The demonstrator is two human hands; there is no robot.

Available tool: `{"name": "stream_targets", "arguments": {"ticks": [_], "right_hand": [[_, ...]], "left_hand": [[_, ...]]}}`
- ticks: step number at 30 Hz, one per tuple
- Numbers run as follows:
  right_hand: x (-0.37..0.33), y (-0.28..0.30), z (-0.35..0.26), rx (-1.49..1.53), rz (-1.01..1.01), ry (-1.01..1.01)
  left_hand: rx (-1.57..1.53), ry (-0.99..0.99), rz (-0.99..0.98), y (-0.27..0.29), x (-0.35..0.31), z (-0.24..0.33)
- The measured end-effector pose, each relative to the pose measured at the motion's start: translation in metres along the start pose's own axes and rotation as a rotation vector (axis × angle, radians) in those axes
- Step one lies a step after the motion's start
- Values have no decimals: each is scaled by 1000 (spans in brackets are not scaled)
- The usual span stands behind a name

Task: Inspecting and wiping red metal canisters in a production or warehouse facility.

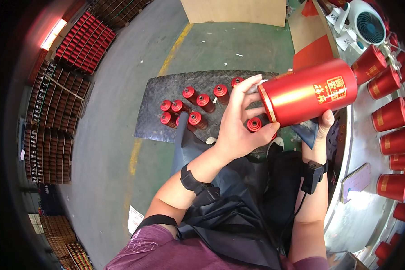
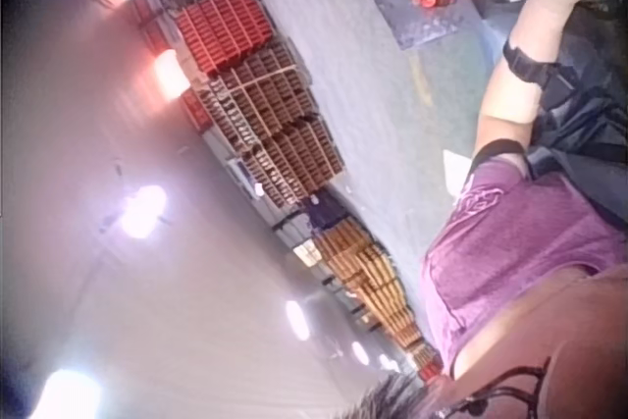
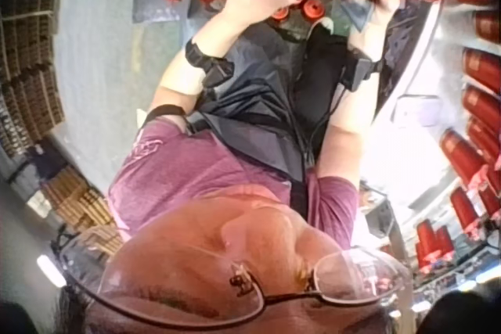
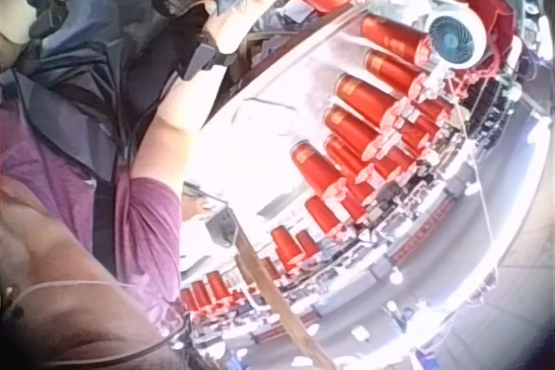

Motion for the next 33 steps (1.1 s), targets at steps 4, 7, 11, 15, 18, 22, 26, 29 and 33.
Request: {"name": "stream_targets", "arguments": {"ticks": [4, 7, 11, 15, 18, 22, 26, 29, 33], "right_hand": [[-4, 11, 1, -94, 75, 15], [4, 10, 5, -30, 49, -23], [10, 2, 10, -16, 91, -60], [13, -6, 9, -8, 183, -41], [11, -7, 6, -4, 210, 30], [9, -10, 0, 2, 217, 85], [8, -12, -1, 29, 181, 88], [7, -12, 3, 37, 160, 70], [9, -12, 8, 51, 135, 67]], "left_hand": [[105, -72, 8, 7, 0, 6], [410, -267, -27, 7, 2, 23], [821, -437, -115, -5, -3, 43], [759, -464, -50, -2, -6, 41], [729, -487, -42, -4, -7, 42], [654, -501, -28, -7, -7, 43], [600, -478, -12, -5, -8, 41], [444, -391, 34, 3, -9, 29], [285, -285, 64, 10, -12, 17]]}}
Point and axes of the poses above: each hand's wrist, its own x-axis towards the middle knuckle, its own y-axis out of the back of the hand, z = x × y, the point moved 10 cm from there along x, towards the middle knuckle, and after that the axes turned 7 degrees about -y, right-handed, at the moved point
